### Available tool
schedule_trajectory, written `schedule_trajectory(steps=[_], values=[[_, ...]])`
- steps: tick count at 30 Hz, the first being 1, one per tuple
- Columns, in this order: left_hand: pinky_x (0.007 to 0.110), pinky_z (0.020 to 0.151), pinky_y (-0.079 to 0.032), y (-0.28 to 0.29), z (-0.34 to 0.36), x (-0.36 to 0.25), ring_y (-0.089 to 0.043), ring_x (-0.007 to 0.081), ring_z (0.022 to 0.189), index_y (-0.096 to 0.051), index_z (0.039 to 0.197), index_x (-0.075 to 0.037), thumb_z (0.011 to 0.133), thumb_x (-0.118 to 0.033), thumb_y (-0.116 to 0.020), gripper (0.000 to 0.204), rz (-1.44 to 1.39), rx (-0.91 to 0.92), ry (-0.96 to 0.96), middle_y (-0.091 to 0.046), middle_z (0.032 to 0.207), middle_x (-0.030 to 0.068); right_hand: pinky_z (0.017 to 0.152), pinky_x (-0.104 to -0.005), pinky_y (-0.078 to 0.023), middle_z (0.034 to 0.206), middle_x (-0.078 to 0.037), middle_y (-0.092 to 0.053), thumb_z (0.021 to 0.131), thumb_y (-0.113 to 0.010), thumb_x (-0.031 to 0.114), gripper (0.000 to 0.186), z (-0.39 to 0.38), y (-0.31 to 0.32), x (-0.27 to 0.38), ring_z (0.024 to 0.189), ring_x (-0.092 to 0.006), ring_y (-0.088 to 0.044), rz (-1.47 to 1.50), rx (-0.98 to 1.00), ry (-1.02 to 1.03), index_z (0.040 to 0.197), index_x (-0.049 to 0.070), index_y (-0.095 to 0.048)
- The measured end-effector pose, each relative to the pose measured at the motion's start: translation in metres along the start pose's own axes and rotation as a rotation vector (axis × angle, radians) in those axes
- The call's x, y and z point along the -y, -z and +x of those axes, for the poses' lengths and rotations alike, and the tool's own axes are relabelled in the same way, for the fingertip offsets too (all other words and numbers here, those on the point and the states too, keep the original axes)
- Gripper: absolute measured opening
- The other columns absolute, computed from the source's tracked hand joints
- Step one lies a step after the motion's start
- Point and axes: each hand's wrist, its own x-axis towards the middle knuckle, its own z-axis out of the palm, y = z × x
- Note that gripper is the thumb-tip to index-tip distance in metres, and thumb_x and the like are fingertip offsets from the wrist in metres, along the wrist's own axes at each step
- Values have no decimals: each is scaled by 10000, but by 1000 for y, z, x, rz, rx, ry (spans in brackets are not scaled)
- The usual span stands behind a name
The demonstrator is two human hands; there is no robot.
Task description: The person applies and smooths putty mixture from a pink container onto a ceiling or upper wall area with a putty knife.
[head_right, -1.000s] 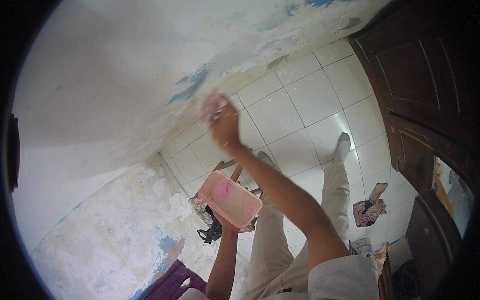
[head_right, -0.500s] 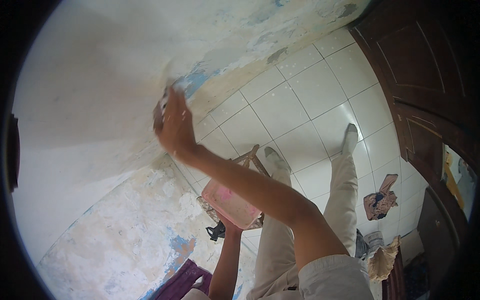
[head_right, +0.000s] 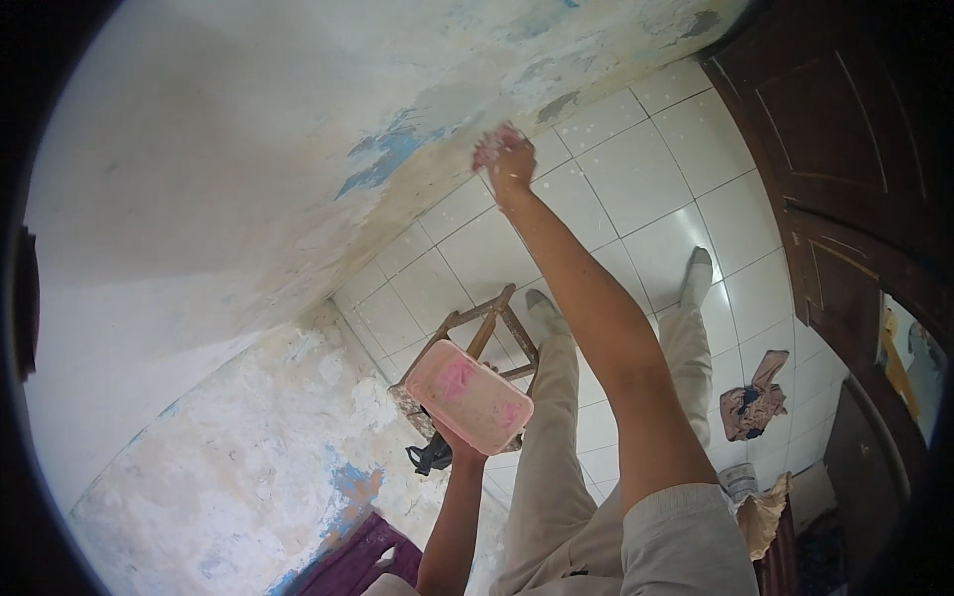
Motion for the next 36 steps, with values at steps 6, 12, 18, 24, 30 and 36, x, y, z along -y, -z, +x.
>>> schedule_trajectory(steps=[6,12,18,24,30,36], values=[[514,1055,-425,13,-1,-1,-518,292,1249,-456,1416,-178,931,-725,-388,734,31,82,23,-526,1373,55,495,-338,-487,665,-112,-586,938,-593,48,143,-110,-101,33,519,-193,-603,-352,24,419,872,35,-467],[509,1055,-424,11,-4,1,-522,284,1240,-454,1415,-186,924,-739,-381,743,-23,27,15,-520,1375,40,699,-266,-508,934,-85,-654,923,-554,-32,223,-177,-94,13,812,-133,-629,-325,332,566,1145,-46,-569],[508,1054,-429,7,-2,3,-522,284,1242,-441,1425,-187,930,-735,-374,742,-31,83,3,-517,1383,43,766,-316,-545,1065,-113,-678,968,-559,57,273,-85,-9,-15,889,-149,-658,-184,227,108,1238,15,-570],[503,1038,-450,14,-2,6,-543,291,1223,-446,1416,-169,943,-717,-357,729,-12,42,-3,-538,1360,65,900,-350,-512,1131,-34,-660,934,-557,59,289,-10,47,-24,976,-156,-644,-106,46,-307,1216,113,-593],[498,1023,-471,12,2,5,-563,298,1205,-450,1408,-152,957,-698,-340,717,6,-1,-28,-559,1337,87,1056,-427,-408,1168,-12,-619,916,-640,85,289,-30,63,-17,1130,-196,-565,-13,166,-361,1189,143,-565],[489,1025,-473,5,22,3,-565,295,1206,-451,1409,-148,970,-672,-338,693,-78,45,-87,-563,1335,83,1091,-466,-382,1191,-7,-615,910,-675,108,275,-77,100,8,1174,-210,-554,91,426,-387,1160,152,-569]])
